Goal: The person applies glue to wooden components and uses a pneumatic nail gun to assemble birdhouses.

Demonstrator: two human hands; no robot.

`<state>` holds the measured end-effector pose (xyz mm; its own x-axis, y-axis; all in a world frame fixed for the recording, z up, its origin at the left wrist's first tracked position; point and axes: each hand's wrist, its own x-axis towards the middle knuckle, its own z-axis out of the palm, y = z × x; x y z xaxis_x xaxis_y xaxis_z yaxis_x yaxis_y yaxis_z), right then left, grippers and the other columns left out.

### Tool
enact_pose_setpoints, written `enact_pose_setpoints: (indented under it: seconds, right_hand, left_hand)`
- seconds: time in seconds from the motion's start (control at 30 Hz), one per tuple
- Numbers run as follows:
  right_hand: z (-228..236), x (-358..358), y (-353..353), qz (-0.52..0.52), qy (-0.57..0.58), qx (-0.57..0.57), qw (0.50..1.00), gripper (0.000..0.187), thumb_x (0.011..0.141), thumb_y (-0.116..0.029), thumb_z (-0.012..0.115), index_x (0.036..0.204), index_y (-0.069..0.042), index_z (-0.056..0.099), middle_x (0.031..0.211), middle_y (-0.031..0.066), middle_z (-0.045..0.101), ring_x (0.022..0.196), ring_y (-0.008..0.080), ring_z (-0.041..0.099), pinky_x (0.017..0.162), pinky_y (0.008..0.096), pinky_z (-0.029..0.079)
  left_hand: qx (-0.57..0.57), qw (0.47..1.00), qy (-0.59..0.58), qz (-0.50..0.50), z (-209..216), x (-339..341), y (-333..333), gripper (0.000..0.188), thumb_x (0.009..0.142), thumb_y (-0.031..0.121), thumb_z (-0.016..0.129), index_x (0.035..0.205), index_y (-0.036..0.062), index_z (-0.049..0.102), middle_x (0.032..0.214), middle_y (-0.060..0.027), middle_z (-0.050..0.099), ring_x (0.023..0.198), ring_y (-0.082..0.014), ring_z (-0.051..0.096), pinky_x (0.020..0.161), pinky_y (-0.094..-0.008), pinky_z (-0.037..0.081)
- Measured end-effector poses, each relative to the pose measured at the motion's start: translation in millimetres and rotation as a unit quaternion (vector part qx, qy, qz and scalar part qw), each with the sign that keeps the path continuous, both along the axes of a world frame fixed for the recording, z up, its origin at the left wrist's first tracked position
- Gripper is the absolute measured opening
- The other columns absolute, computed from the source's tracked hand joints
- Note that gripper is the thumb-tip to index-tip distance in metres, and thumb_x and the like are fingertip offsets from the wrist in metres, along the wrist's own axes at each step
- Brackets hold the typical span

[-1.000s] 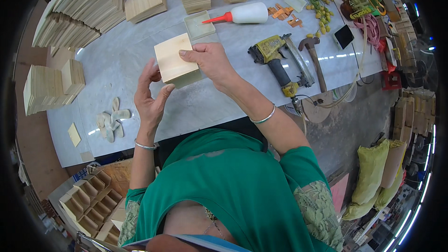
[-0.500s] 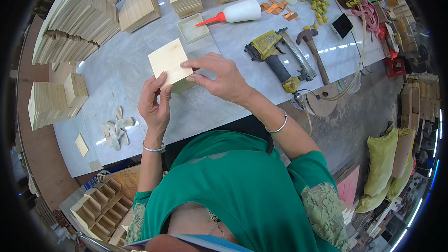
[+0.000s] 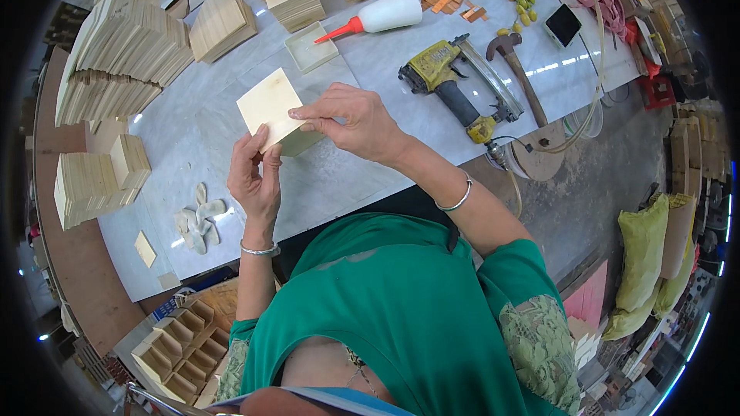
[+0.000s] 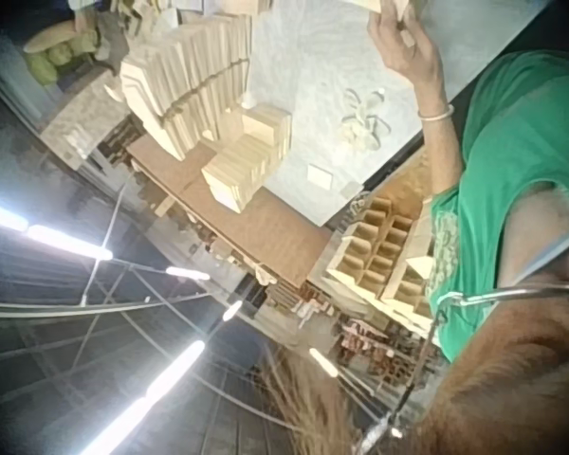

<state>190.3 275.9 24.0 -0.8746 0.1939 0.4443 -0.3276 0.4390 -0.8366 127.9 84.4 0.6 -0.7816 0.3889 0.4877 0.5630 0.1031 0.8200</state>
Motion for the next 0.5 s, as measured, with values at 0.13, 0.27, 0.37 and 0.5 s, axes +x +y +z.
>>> enact_pose_setpoints:
  seconds: [0.13,0.27,0.37,0.5]
  right_hand:
    - [0,3,1,-0.006,0.006,0.006,1.000,0.027,0.077,-0.006,0.069,0.103,-0.014,0.072,0.082,0.0069,0.069,0.067,0.0179,0.056,0.065,0.0303,0.048]
    - [-2,10,-1,-0.020,-0.039,-0.026,0.999,0.026,0.082,-0.002,0.066,0.108,-0.005,0.068,0.090,0.0087,0.070,0.081,0.0167,0.065,0.074,0.0273,0.052]
    - [-4,14,-4,-0.046,-0.028,-0.068,0.996,0.023,0.083,-0.001,0.065,0.106,-0.001,0.066,0.094,0.0106,0.070,0.087,0.0184,0.068,0.077,0.0271,0.054]
    - [-15,15,-8,-0.096,0.030,-0.018,0.995,0.017,0.081,-0.002,0.064,0.097,-0.001,0.065,0.090,0.0109,0.069,0.077,0.0236,0.068,0.068,0.0296,0.055]
  left_hand:
    - [-0.009,1.000,0.002,0.009,-4,0,0,0.025,0.083,0.003,0.068,0.108,0.0006,0.064,0.102,-0.0175,0.064,0.081,-0.0188,0.064,0.063,-0.0263,0.054]
    - [-0.005,1.000,0.020,0.000,0,0,2,0.025,0.084,0.003,0.068,0.108,0.0001,0.064,0.103,-0.0177,0.063,0.081,-0.0184,0.064,0.063,-0.0261,0.054]
    - [0.003,1.000,-0.005,-0.006,-2,1,1,0.025,0.084,0.002,0.067,0.109,-0.0002,0.063,0.104,-0.0181,0.062,0.081,-0.0180,0.064,0.064,-0.0256,0.054]
    - [0.006,1.000,-0.004,-0.009,-4,0,0,0.026,0.084,0.001,0.067,0.110,-0.0008,0.063,0.104,-0.0182,0.062,0.083,-0.0178,0.064,0.064,-0.0253,0.054]
